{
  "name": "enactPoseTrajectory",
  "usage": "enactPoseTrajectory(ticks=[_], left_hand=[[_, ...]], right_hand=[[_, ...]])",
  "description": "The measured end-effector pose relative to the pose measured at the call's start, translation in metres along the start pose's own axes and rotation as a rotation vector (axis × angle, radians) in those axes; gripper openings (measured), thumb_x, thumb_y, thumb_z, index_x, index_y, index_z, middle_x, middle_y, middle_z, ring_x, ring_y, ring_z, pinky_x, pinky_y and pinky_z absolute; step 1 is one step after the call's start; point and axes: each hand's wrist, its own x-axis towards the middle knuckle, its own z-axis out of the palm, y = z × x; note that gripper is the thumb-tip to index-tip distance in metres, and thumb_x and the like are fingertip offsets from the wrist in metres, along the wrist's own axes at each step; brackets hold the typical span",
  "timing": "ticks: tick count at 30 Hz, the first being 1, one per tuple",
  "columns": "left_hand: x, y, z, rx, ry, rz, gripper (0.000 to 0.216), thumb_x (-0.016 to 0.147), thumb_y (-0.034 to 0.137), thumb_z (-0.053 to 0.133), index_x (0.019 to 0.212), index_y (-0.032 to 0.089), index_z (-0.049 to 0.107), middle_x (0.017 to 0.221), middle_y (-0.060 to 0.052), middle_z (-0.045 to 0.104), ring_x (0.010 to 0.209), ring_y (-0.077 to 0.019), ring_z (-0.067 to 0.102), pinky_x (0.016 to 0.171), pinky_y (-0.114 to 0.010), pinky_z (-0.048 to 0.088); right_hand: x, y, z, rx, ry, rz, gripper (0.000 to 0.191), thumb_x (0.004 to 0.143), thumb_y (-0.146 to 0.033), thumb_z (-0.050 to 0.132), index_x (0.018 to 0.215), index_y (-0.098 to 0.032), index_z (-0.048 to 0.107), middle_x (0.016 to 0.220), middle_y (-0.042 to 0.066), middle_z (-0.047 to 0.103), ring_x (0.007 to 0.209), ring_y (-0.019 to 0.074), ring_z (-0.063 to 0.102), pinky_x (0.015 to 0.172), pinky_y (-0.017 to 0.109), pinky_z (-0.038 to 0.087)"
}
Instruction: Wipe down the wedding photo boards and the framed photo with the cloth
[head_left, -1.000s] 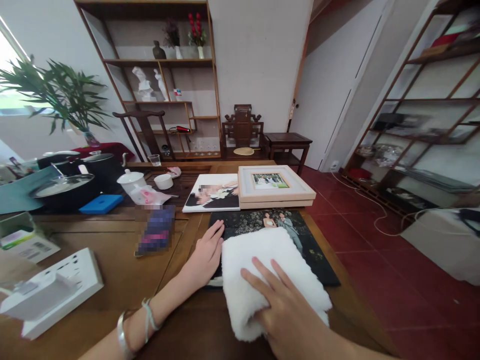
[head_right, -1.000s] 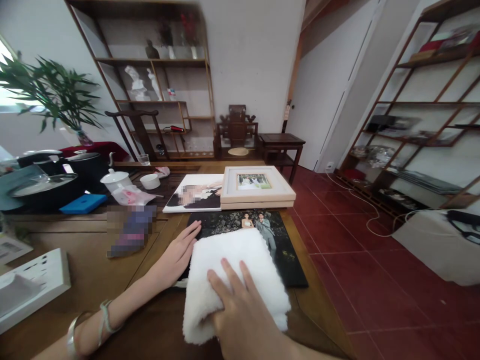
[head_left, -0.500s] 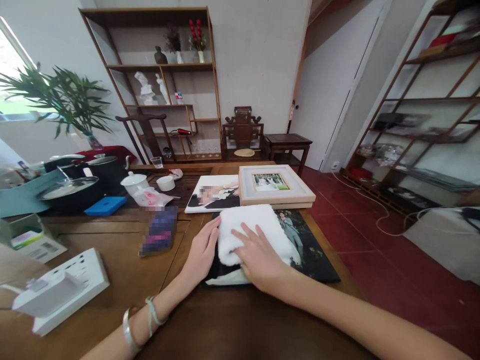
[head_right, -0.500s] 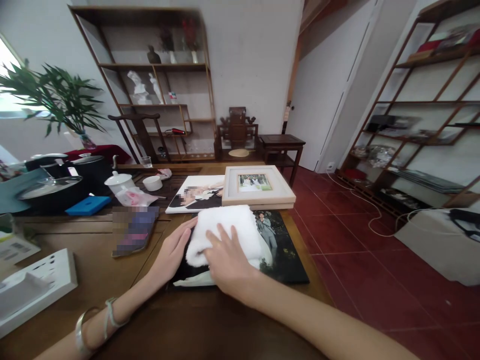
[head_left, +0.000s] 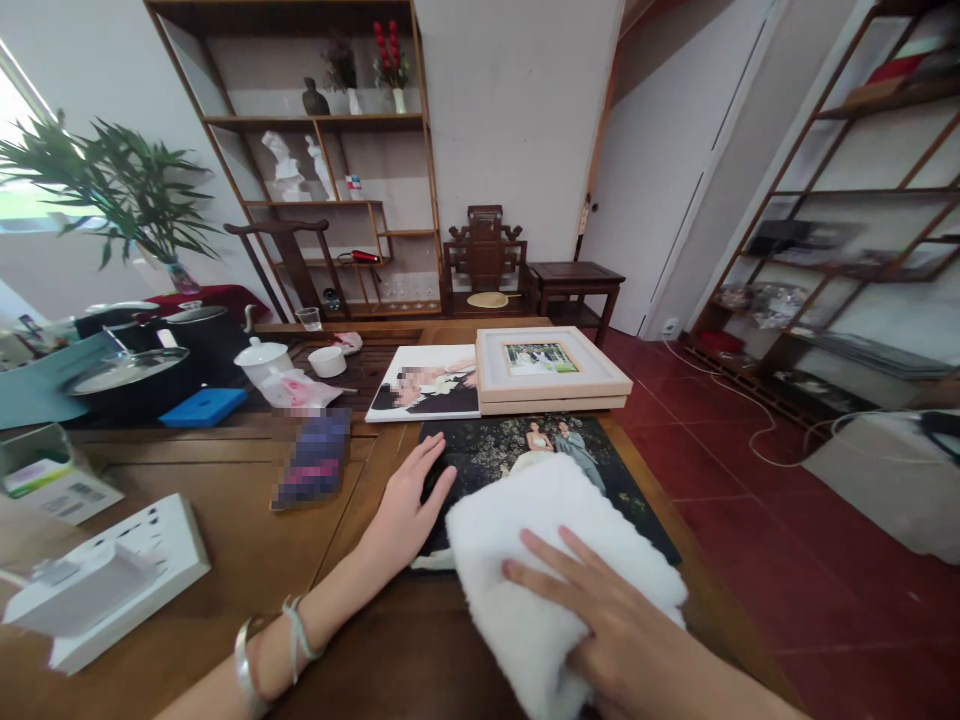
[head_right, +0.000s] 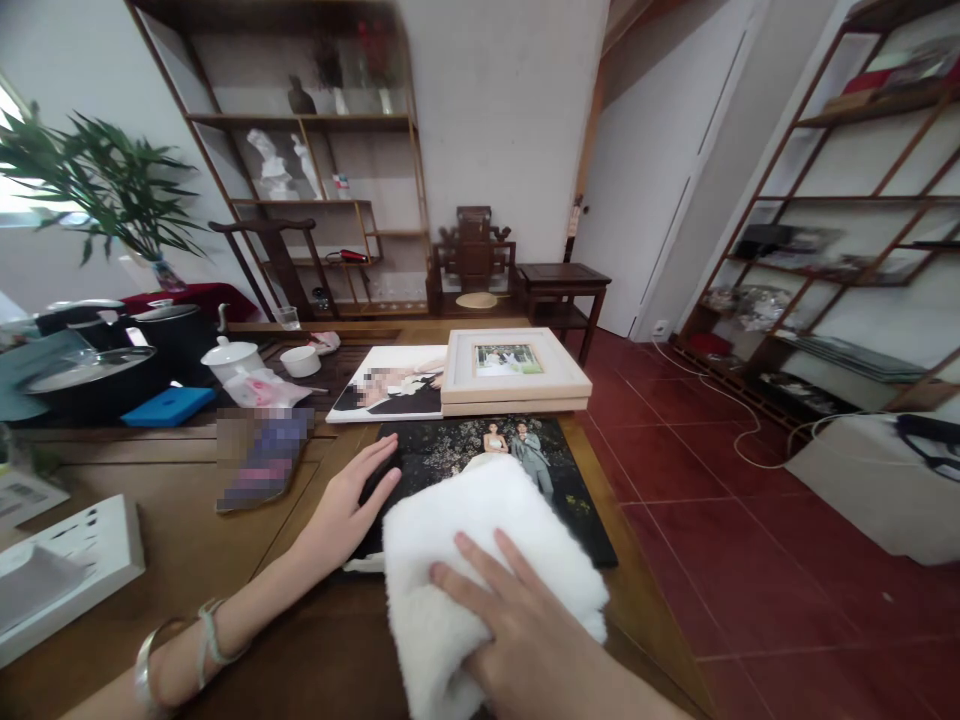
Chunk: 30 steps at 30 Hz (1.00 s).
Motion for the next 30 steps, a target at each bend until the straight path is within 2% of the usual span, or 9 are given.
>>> enactPoseTrajectory(ticks=[4,10,13,16,18,20,23,26,30], left_hand=[[0.000,-0.005,0.003,0.087,-0.089,0.074,0.038,0.085,0.033,0.046,0.109,0.009,0.061,0.127,-0.014,0.054,0.121,-0.0231,0.047,0.103,-0.039,0.036],[0.000,-0.002,0.002,0.115,-0.101,0.097,0.038,0.086,0.031,0.044,0.109,0.007,0.062,0.125,-0.016,0.055,0.118,-0.0240,0.050,0.101,-0.040,0.039],[-0.002,0.002,0.003,0.126,-0.095,0.105,0.039,0.086,0.033,0.044,0.109,0.006,0.061,0.125,-0.017,0.054,0.119,-0.0248,0.049,0.100,-0.041,0.039],[-0.004,0.004,0.004,0.154,-0.087,0.117,0.040,0.086,0.033,0.043,0.112,0.007,0.059,0.128,-0.017,0.051,0.122,-0.0251,0.045,0.101,-0.042,0.038],[-0.005,0.004,0.005,0.175,-0.100,0.119,0.040,0.087,0.032,0.043,0.114,0.007,0.057,0.130,-0.017,0.049,0.123,-0.0249,0.043,0.101,-0.042,0.037],[-0.005,0.002,0.005,0.180,-0.119,0.115,0.040,0.087,0.031,0.042,0.115,0.007,0.056,0.132,-0.017,0.048,0.124,-0.0243,0.042,0.102,-0.042,0.036],[-0.005,0.000,0.006,0.153,-0.111,0.110,0.039,0.086,0.030,0.043,0.115,0.007,0.057,0.130,-0.017,0.050,0.123,-0.0238,0.044,0.102,-0.040,0.036],[-0.005,0.000,0.006,0.116,-0.093,0.109,0.036,0.085,0.028,0.046,0.113,0.008,0.058,0.127,-0.016,0.054,0.119,-0.0241,0.048,0.102,-0.039,0.038],[-0.004,0.005,0.004,0.071,-0.114,0.133,0.032,0.086,0.025,0.045,0.112,0.014,0.060,0.123,-0.012,0.057,0.115,-0.0238,0.052,0.098,-0.038,0.041]], right_hand=[[-0.027,0.022,-0.010,0.017,0.029,0.180,0.039,0.060,0.002,0.039,0.079,-0.017,0.068,0.140,0.005,0.036,0.133,0.0277,0.016,0.106,0.054,0.020],[-0.037,0.069,-0.011,-0.023,0.148,0.387,0.033,0.062,0.002,0.037,0.073,-0.017,0.062,0.139,0.007,0.038,0.133,0.0247,0.021,0.107,0.051,0.022],[-0.025,0.059,-0.001,-0.064,0.167,0.394,0.036,0.060,0.003,0.036,0.075,-0.016,0.063,0.138,0.008,0.040,0.133,0.0265,0.018,0.106,0.055,0.020],[-0.010,0.026,0.010,-0.056,0.136,0.290,0.033,0.058,0.001,0.039,0.070,-0.015,0.064,0.141,0.008,0.035,0.134,0.0315,0.013,0.104,0.061,0.016],[-0.003,0.008,0.012,-0.010,0.096,0.188,0.031,0.057,-0.001,0.042,0.070,-0.016,0.065,0.142,0.006,0.032,0.134,0.0331,0.010,0.105,0.060,0.014],[0.003,0.001,0.008,0.052,0.057,0.176,0.037,0.056,-0.001,0.042,0.078,-0.018,0.067,0.142,0.004,0.034,0.134,0.0306,0.013,0.106,0.057,0.014],[0.013,0.015,-0.006,0.138,0.058,0.300,0.048,0.059,0.002,0.038,0.093,-0.018,0.065,0.139,0.005,0.039,0.133,0.0241,0.021,0.107,0.050,0.018],[0.034,0.041,-0.021,0.200,0.113,0.404,0.049,0.063,0.000,0.037,0.101,-0.016,0.062,0.130,0.010,0.049,0.128,0.0234,0.033,0.104,0.045,0.025],[0.085,0.063,-0.036,0.286,0.142,0.300,0.035,0.068,-0.006,0.038,0.092,-0.016,0.062,0.101,0.008,0.065,0.097,0.0228,0.056,0.083,0.033,0.041]])
